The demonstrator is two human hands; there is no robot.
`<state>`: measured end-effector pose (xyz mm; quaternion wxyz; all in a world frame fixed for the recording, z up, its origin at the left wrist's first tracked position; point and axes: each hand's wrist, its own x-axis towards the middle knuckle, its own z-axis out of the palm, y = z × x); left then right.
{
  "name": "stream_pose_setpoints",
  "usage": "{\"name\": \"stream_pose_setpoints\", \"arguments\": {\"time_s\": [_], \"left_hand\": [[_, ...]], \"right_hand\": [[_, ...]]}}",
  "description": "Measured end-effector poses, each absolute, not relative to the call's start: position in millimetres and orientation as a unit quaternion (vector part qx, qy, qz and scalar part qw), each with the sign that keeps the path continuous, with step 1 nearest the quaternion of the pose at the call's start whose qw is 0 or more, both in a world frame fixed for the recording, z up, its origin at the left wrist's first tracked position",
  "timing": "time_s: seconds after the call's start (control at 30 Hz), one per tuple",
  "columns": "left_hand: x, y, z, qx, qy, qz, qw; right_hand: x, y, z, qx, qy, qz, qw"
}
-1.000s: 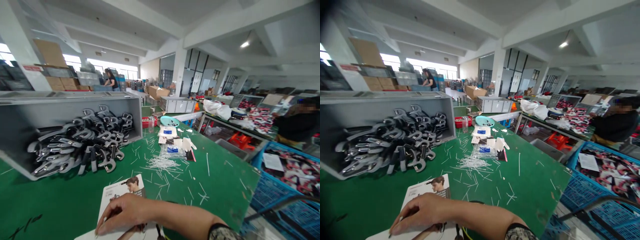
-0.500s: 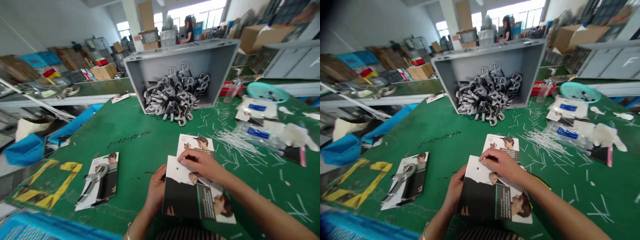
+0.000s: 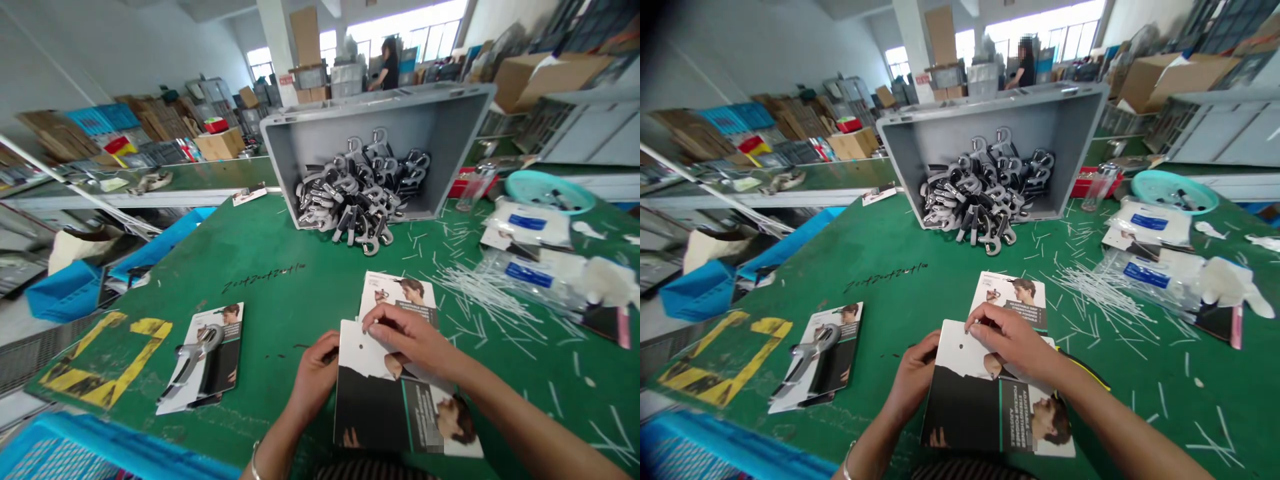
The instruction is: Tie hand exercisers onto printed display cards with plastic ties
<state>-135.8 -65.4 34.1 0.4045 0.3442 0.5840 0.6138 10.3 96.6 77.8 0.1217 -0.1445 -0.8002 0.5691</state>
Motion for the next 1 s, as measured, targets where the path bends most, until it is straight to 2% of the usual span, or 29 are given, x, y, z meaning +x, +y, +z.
{"name": "stream_pose_setpoints", "arguments": {"time_s": [0.27,0.47,0.63,0.8,0.9,1.0], "left_hand": [[-137.1,-71.9,48.8,0.201,0.576,0.641,0.467],[-136.6,-70.0,62.6,0.154,0.601,0.638,0.456],[-132.2,-59.6,71.8,0.137,0.599,0.660,0.433],[-138.8,-61.1,61.0,0.065,0.587,0.722,0.360],[-139.0,-63.8,44.9,0.111,0.610,0.681,0.389],[-135.0,-66.5,28.6,0.187,0.622,0.624,0.434]], "right_hand": [[8.3,77.9,80.8,-0.100,-0.891,0.414,0.158],[3.8,71.5,77.2,-0.073,-0.894,0.402,0.186],[12.3,74.4,94.2,-0.062,-0.896,0.361,0.251],[45.0,93.3,113.8,-0.145,-0.885,0.299,0.325],[68.1,116.5,92.4,-0.218,-0.869,0.283,0.342],[82.7,148.8,53.6,-0.278,-0.865,0.272,0.317]]}}
